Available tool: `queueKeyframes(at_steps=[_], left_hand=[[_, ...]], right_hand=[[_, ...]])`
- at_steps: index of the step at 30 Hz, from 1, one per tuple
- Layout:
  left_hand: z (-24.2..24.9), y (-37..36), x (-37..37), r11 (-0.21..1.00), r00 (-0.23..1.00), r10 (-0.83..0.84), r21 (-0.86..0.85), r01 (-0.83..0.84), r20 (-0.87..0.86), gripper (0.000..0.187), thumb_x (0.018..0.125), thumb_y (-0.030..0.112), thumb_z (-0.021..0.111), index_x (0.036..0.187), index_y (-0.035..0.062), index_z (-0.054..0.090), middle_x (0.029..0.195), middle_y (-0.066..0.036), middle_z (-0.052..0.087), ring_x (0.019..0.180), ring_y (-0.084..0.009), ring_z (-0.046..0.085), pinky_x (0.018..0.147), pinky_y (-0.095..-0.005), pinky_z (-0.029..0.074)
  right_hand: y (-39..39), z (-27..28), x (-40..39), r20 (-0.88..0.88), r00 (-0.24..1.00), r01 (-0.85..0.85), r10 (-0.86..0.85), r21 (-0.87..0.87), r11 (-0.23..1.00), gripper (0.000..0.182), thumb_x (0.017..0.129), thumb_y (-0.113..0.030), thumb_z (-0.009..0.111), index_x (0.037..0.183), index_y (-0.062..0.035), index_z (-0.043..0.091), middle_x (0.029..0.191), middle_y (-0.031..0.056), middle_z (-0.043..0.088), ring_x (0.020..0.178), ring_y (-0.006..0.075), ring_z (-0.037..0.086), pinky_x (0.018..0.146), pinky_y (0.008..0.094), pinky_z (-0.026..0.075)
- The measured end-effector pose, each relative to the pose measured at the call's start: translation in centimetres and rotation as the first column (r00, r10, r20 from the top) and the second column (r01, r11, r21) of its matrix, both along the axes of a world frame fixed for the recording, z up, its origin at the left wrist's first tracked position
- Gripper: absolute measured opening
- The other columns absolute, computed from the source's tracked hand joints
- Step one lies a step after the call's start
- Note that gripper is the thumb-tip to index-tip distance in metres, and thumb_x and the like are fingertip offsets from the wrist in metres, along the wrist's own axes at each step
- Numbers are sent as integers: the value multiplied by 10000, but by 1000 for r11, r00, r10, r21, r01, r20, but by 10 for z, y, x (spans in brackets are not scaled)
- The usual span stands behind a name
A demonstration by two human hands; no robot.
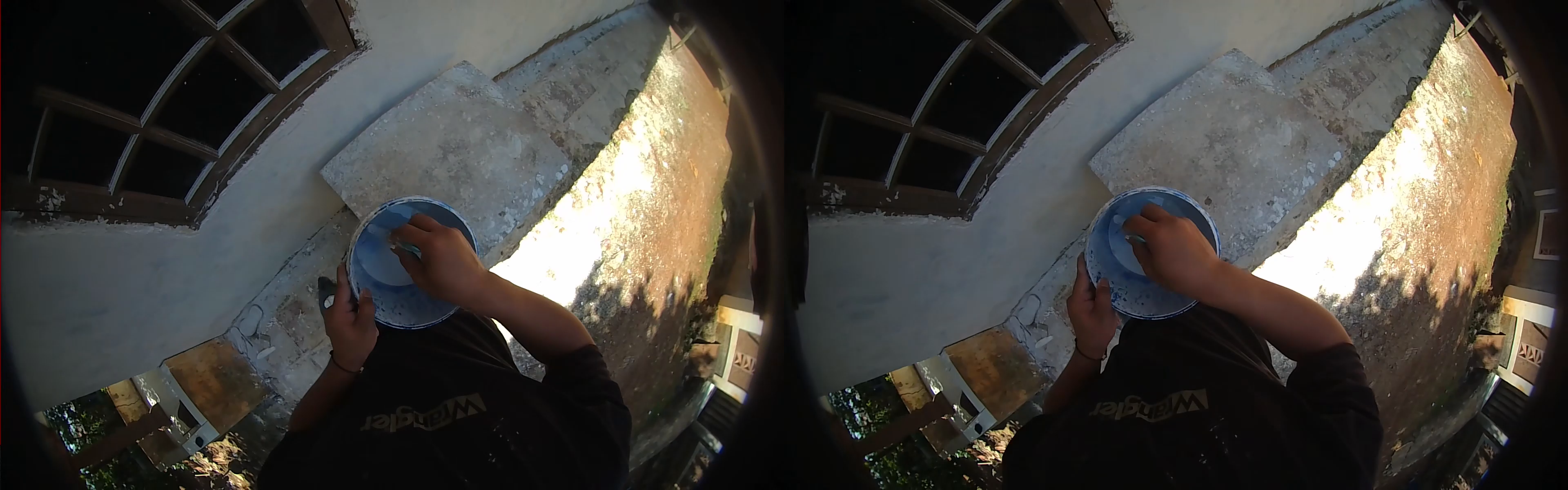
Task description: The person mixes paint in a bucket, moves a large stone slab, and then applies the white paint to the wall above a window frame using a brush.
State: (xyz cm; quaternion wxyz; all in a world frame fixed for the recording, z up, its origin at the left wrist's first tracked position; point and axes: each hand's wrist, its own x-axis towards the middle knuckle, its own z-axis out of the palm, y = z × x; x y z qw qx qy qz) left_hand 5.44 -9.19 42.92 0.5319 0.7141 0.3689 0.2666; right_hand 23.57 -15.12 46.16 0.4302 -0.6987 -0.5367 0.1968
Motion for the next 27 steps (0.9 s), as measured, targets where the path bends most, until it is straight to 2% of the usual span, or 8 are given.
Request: queueKeyframes(at_steps=[2,11,13,20,22,23,25,27], left_hand=[[-2,0,1,992,1000,-25,121,26,-6,499,915,57,462,1353,-91,275,683,-34,582,522,-55,508,477,-214,407],[8,0,3,995,996,85,-49,-84,21,509,889,44,495,1339,-97,304,625,-38,558,537,-54,509,491,-217,404],[0,4,-2,999,996,47,26,-45,-74,476,913,22,401,1372,-46,291,879,-65,621,544,-46,510,495,-205,433],[3,12,8,988,992,33,153,-14,-120,481,897,39,454,1346,-73,323,935,-86,634,666,-60,540,617,-212,447],[1,11,14,971,993,110,217,-97,-51,521,821,86,571,1287,-81,410,526,-71,504,446,-63,464,450,-231,385],[3,11,14,971,992,119,214,-107,-46,521,821,86,571,1287,-81,410,526,-71,504,446,-63,464,450,-231,385],[7,10,14,990,976,45,141,-15,-212,490,872,33,487,1334,-59,352,922,-110,640,723,-61,548,660,-211,447],[3,8,20,980,984,80,191,-49,-160,488,867,28,488,1330,-56,359,886,-103,643,696,-65,551,644,-211,447]], right_hand=[[1,0,-4,-55,997,-58,58,6,998,204,757,-55,611,955,-13,586,871,146,568,708,346,611,643,413,504],[0,0,2,-128,974,-198,189,-61,978,206,744,-59,649,940,-8,609,913,153,607,803,337,616,692,384,512],[-1,0,8,-107,961,-261,253,-62,963,195,747,-59,648,932,-8,613,915,156,608,816,336,613,699,383,512],[1,31,38,4,953,-299,302,-133,945,195,741,-54,660,929,-19,620,876,131,606,789,304,621,664,366,519],[6,36,48,95,932,-344,349,-62,937,196,732,-50,666,922,-35,623,859,102,603,752,281,627,626,353,525],[10,34,52,99,929,-352,357,-66,934,196,732,-50,666,922,-35,623,859,102,603,752,281,627,626,353,525],[17,24,59,263,885,-393,385,-23,919,191,727,-45,666,914,-51,624,857,81,602,722,270,629,607,348,528],[21,15,62,297,867,-398,400,-68,915,192,725,-43,666,912,-53,623,860,80,602,721,270,629,612,351,529]])
